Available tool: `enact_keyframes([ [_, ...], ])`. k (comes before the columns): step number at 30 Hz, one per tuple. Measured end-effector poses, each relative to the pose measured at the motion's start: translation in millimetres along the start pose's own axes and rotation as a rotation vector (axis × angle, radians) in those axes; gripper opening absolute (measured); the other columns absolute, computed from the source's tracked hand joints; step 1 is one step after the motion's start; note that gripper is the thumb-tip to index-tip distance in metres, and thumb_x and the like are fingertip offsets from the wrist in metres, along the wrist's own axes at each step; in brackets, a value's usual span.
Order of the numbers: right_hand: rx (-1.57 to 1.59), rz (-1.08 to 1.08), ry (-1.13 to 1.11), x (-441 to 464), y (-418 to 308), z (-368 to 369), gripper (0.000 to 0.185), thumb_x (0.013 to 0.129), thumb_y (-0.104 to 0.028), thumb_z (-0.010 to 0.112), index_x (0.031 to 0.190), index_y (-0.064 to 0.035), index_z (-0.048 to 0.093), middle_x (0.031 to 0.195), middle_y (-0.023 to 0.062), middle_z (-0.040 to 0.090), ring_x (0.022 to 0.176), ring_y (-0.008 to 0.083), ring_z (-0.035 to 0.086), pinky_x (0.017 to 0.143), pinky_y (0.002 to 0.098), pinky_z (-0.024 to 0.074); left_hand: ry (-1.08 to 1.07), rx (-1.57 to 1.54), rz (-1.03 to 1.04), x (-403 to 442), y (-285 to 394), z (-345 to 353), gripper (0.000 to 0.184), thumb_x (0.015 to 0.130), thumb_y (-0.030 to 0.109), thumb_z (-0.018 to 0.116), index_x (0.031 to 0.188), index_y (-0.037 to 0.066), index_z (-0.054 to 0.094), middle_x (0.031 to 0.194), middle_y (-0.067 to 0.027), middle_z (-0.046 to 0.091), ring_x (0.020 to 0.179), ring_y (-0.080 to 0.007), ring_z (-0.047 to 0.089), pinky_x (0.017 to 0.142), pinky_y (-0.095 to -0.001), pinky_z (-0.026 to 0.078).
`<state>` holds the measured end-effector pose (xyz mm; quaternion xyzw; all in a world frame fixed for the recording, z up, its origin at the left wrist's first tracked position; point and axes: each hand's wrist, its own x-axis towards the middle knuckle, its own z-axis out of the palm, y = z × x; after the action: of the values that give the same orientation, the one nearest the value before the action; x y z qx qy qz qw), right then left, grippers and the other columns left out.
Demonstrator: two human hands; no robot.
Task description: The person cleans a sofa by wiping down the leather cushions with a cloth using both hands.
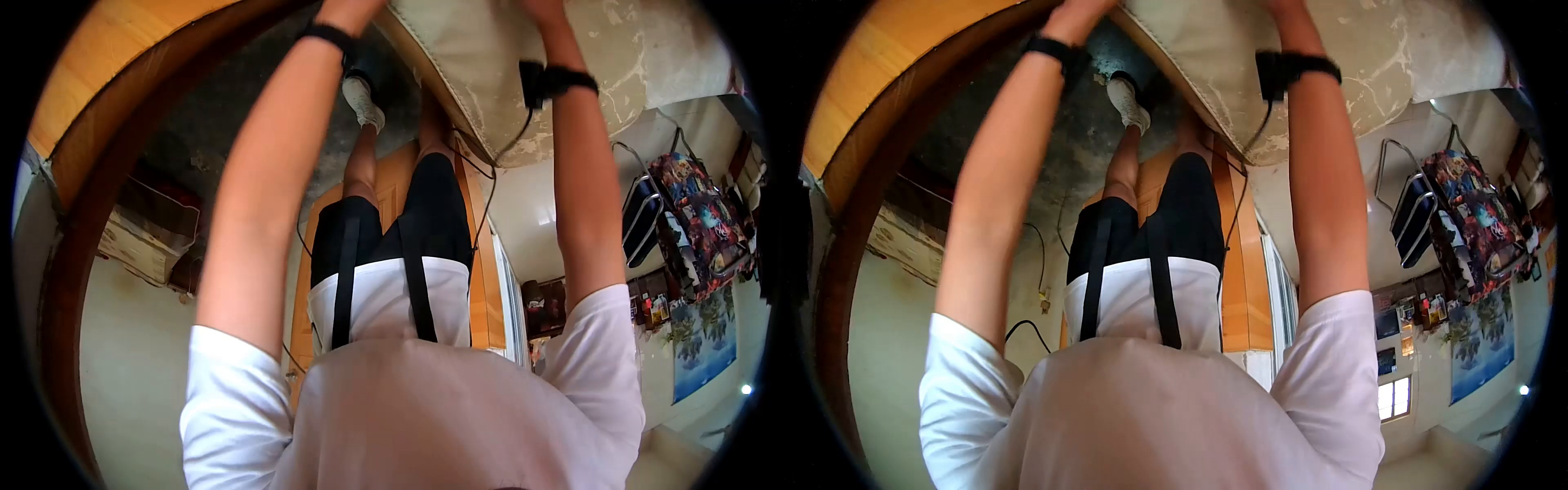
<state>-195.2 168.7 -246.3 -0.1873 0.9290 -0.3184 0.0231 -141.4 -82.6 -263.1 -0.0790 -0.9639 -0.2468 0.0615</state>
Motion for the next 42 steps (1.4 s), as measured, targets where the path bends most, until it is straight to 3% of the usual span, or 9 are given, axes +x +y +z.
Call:
enact_keyframes([
  [5,0.049,0.042,-0.206,-123,-30,-10,0.037,0.092,-0.041,0.065,0.119,-0.0168,0.068,0.158,0.0053,0.037,0.148,0.0337,0.026,0.109,0.0738,0.0194,-0.09,-0.298,-0.226,-82,57,-15,0.043,0.102,0.011,0.044,0.145,0.003,0.043,0.157,-0.0227,0.033,0.146,-0.0421,0.028,0.117,-0.05,0.028],
  [11,0.156,0.389,-0.309,-200,-120,-12,0.04,0.094,-0.029,0.065,0.125,-0.0038,0.061,0.156,0.0128,0.04,0.148,0.0362,0.028,0.112,0.0679,0.0185,-0.545,-0.101,-0.119,-118,116,-51,0.037,0.091,0.016,0.06,0.122,-0.003,0.06,0.157,-0.0181,0.034,0.146,-0.0358,0.03,0.115,-0.0544,0.03],
  [14,0.267,0.367,-0.333,-193,-119,-18,0.042,0.097,-0.025,0.062,0.128,0.0028,0.057,0.151,0.0228,0.042,0.144,0.0402,0.034,0.114,0.0585,0.0247,-0.383,-0.157,-0.101,-102,115,-53,0.037,0.085,0.012,0.064,0.12,-0.001,0.061,0.145,-0.0175,0.048,0.136,-0.0366,0.042,0.11,-0.0527,0.034],
  [20,-0.028,0.475,0.162,-95,-59,-42,0.044,0.1,-0.022,0.056,0.131,0.0097,0.052,0.148,0.0314,0.04,0.137,0.0475,0.039,0.114,0.0475,0.0312,-0.263,-0.514,-0.204,-22,86,-73,0.029,0.089,0.009,0.063,0.118,0.011,0.063,0.096,-0.0152,0.063,0.081,-0.0331,0.064,0.073,-0.0405,0.051],
  [26,-0.313,0.436,0.16,67,-55,28,0.04,0.091,-0.036,0.06,0.13,-0.0249,0.062,0.156,0.0148,0.036,0.146,0.0389,0.029,0.099,0.0835,0.0196,-0.021,-0.58,-0.39,25,39,-101,0.026,0.093,0.01,0.058,0.117,0.006,0.063,0.085,-0.0175,0.066,0.078,-0.0269,0.066,0.076,-0.0349,0.051],
  [32,-0.052,-0.157,-0.31,35,-160,92,0.039,0.076,-0.015,0.071,0.115,-0.0202,0.069,0.149,0.0113,0.045,0.144,0.0334,0.034,0.107,0.0788,0.0191,-0.118,-0.517,-0.911,-50,19,-119,0.063,0.094,0.017,0.059,0.151,0.011,0.032,0.113,-0.0231,0.066,0.101,-0.0384,0.065,0.086,-0.0392,0.051],
  [35,0.432,-0.265,-0.508,-6,-173,105,0.04,0.07,-0.005,0.07,0.11,-0.009,0.07,0.134,0.0149,0.059,0.121,0.036,0.056,0.104,0.0538,0.0412,-0.123,-0.546,-0.992,-142,-1,-78,0.076,0.097,0.019,0.057,0.158,0.015,0.012,0.128,-0.0195,0.06,0.114,-0.0314,0.062,0.094,-0.0371,0.048],
  [38,0.658,-0.028,-0.595,-51,-177,78,0.054,0.081,-0.003,0.067,0.132,-0.016,0.062,0.13,0.0196,0.059,0.11,0.0399,0.06,0.093,0.0423,0.0513,-0.109,-1.04,-1.19,-164,17,-94,0.069,0.098,0.017,0.059,0.156,0.013,0.023,0.135,-0.0168,0.055,0.12,-0.0245,0.057,0.099,-0.0355,0.046],
  [42,0.643,0.062,-0.344,-84,-173,13,0.056,0.082,0.001,0.068,0.135,-0.0166,0.061,0.126,0.0174,0.061,0.112,0.035,0.061,0.092,0.0405,0.0514,-0.206,-1.013,-0.976,-128,54,-114,0.055,0.095,0.011,0.062,0.147,0.011,0.042,0.131,-0.015,0.059,0.12,-0.0214,0.057,0.099,-0.0348,0.046],
])
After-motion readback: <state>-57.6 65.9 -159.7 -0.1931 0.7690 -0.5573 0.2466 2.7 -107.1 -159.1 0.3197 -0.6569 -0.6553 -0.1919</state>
